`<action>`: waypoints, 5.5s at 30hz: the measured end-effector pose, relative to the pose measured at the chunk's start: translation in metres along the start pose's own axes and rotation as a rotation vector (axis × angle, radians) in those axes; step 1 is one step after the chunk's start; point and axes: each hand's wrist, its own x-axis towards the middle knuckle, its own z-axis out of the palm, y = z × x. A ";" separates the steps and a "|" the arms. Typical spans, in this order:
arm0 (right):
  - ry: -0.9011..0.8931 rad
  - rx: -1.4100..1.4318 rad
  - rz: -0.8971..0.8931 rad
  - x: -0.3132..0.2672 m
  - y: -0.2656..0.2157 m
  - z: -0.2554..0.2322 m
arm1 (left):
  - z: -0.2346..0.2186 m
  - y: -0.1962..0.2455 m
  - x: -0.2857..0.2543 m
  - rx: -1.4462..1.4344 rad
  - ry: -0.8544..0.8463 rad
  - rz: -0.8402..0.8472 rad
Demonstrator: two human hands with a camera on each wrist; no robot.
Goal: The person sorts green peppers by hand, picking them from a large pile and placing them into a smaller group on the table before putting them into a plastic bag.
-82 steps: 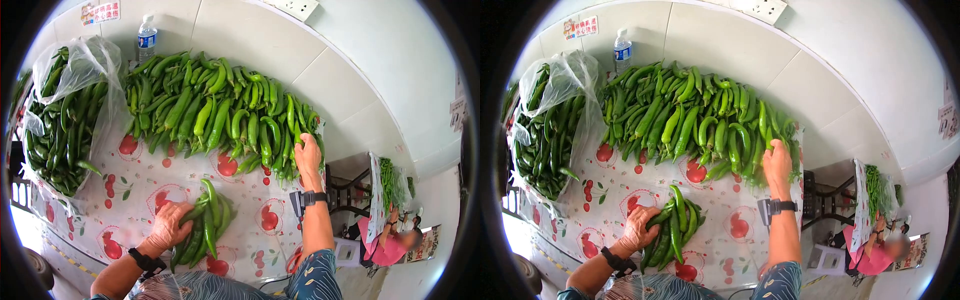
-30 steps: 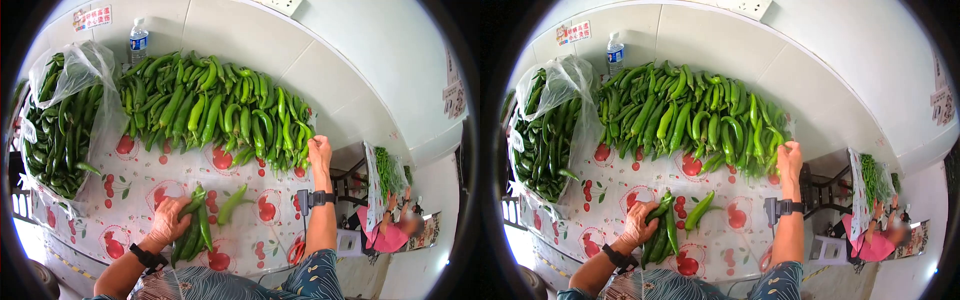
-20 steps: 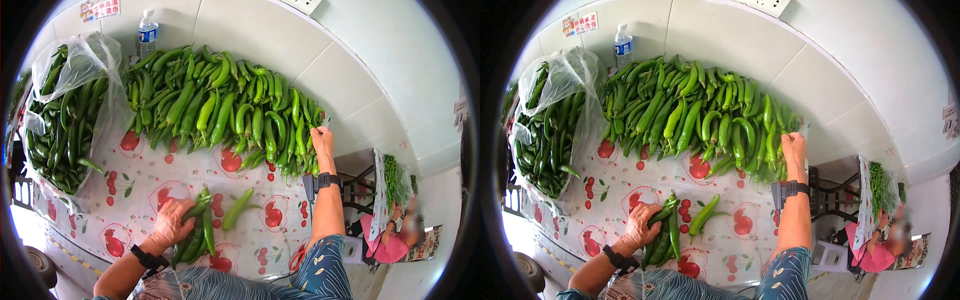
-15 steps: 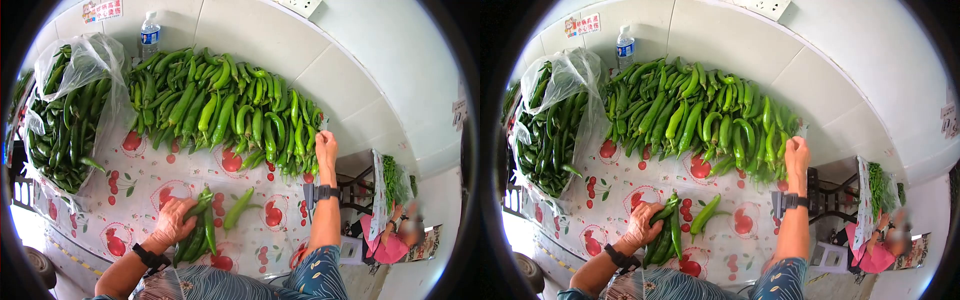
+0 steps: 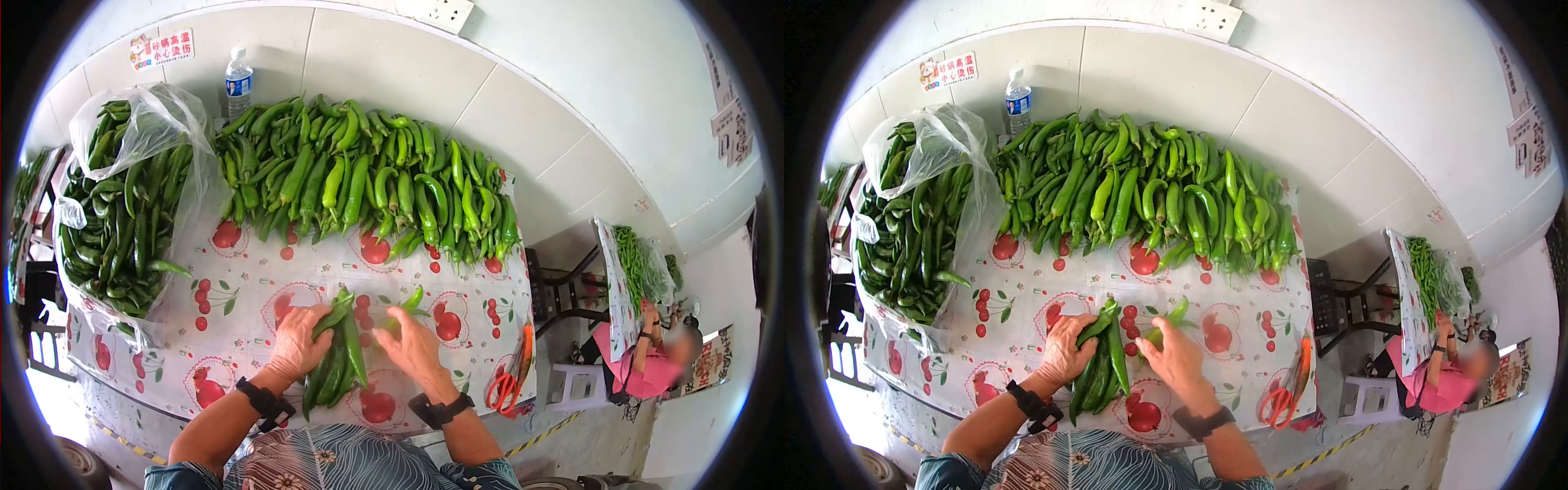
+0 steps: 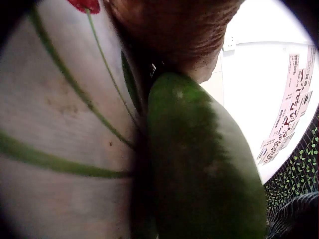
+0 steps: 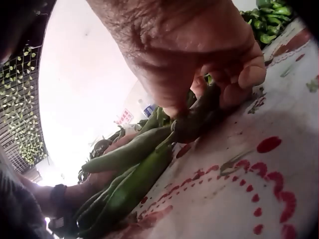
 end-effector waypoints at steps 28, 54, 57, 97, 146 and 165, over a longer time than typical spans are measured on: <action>0.444 0.463 0.154 -0.007 0.093 -0.067 | -0.002 0.000 0.000 -0.011 -0.027 -0.049; 0.162 0.081 0.131 0.096 0.077 -0.086 | -0.003 0.004 0.004 -0.030 -0.042 -0.079; -0.005 0.044 0.128 0.039 0.080 -0.048 | -0.002 0.002 0.003 -0.039 -0.036 -0.076; 0.889 1.630 0.442 -0.008 0.182 -0.150 | 0.006 -0.006 -0.003 0.027 -0.046 -0.081; -0.037 -0.044 0.224 -0.089 0.081 -0.066 | 0.001 -0.002 -0.001 -0.004 -0.010 -0.023; 0.064 0.232 0.286 0.104 0.070 -0.097 | -0.003 0.000 0.000 -0.043 -0.046 -0.096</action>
